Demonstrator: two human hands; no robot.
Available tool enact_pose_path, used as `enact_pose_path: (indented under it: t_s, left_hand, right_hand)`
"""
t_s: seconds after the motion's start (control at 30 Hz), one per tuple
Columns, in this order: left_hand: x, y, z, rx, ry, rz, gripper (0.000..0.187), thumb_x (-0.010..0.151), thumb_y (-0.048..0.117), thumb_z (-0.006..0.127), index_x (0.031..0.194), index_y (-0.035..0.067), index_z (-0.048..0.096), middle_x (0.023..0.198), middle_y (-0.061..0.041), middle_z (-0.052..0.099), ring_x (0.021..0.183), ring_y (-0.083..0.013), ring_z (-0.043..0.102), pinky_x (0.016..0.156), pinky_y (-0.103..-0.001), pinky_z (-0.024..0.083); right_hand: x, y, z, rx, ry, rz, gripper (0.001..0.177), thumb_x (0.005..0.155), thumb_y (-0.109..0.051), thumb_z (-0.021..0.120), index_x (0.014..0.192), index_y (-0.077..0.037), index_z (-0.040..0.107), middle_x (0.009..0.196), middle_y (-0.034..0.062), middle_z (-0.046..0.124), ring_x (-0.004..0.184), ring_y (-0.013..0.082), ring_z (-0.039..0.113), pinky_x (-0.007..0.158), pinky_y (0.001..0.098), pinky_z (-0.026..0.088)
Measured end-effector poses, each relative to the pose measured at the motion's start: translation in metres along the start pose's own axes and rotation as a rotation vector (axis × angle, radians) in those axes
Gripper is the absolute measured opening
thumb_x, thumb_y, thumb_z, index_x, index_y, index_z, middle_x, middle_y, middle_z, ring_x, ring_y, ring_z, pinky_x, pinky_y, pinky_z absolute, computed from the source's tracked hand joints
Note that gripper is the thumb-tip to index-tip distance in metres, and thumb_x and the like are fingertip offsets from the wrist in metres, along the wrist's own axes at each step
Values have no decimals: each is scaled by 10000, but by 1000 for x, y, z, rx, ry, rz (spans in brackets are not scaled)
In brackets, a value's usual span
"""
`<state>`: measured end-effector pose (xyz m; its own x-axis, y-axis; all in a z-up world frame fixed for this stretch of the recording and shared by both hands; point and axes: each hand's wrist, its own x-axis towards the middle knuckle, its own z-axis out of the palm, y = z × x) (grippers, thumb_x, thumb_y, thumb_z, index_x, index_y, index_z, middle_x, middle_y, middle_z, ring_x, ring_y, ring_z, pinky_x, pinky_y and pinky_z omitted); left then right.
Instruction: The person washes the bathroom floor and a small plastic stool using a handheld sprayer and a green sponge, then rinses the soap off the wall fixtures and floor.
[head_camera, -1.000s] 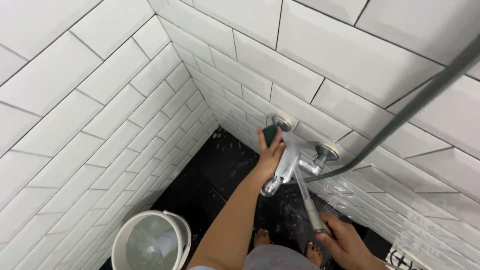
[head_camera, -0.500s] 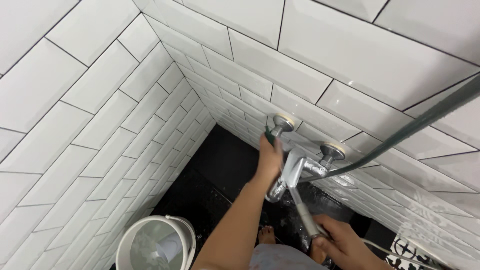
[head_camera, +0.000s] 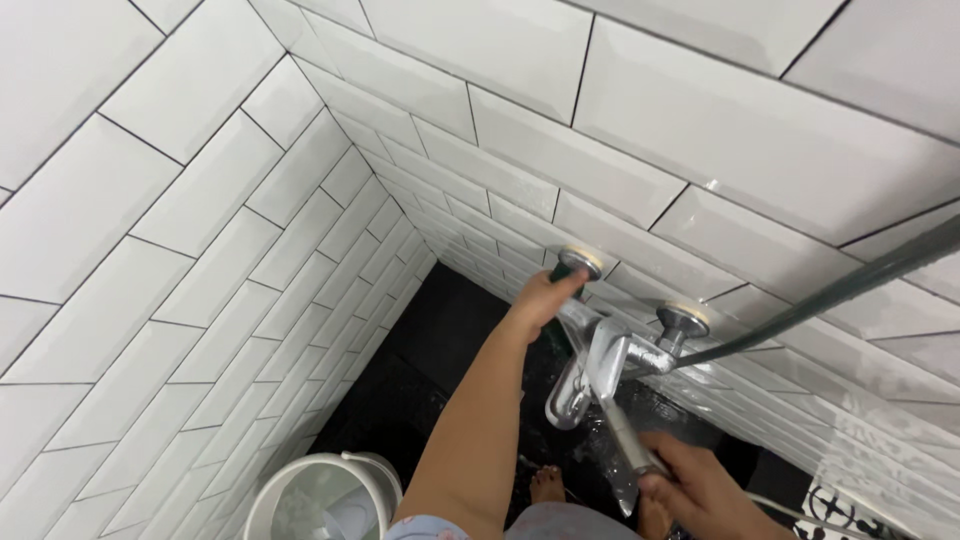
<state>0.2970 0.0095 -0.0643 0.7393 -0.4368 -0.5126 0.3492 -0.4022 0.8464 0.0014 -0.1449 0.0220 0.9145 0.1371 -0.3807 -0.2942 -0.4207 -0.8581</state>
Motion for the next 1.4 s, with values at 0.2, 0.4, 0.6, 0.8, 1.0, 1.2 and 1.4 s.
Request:
enact_pose_path:
  t_s: [0.2,0.4,0.6,0.8,1.0,1.2,1.4]
  left_hand:
    - [-3,-6,14,-46,266,98,656,1032,583,423,1137,-9,687,1051,-252,700,1007,-382,623,874,-453,479]
    - [-48,21,21,117,589,139,617,1069,465,285,1181,8,683,1233,-282,673,1173,-449,595,1016,-492,443]
    - [-68,15,40,366,599,738,574,948,178,661,1429,-87,497,1569,-335,342,1363,-502,463,1132,-469,377]
    - [-34,42,25,510,371,181,770,877,361,761,1413,-79,427,1442,-331,457,1225,-459,574,993,-450,487]
    - [0,50,-4,292,-96,-67,500,808,403,788,1116,13,722,1161,-245,737,1054,-351,706,877,-404,524]
    - [-27,43,26,559,247,94,536,908,359,668,1260,-39,609,1183,-263,711,1085,-398,704,949,-461,537]
    - [-72,5,10,1010,454,892,646,964,353,663,1446,-13,436,1498,-386,430,1349,-497,449,1074,-514,342]
  right_hand:
    - [-6,1,-1,144,54,-11,488,886,-274,651,1328,-75,606,872,94,763,790,193,758,711,343,612]
    - [-19,17,-13,100,83,-8,406,910,-264,655,1247,-40,617,885,101,716,780,183,718,739,341,575]
    - [-18,26,-17,32,125,105,449,883,-260,673,1289,-71,637,790,134,696,735,192,615,712,348,540]
    - [-12,20,-14,122,101,-70,396,907,-214,675,1246,-20,608,968,114,730,883,183,750,802,356,570]
    - [-11,16,-13,114,41,-18,451,905,-257,679,1303,-62,594,898,100,739,844,190,730,769,350,585]
    - [-9,20,-19,138,61,2,452,901,-262,663,1297,-50,608,902,117,729,816,203,754,770,358,591]
    - [1,17,-21,170,79,-58,424,909,-242,654,1266,-21,596,977,129,727,895,206,758,822,359,573]
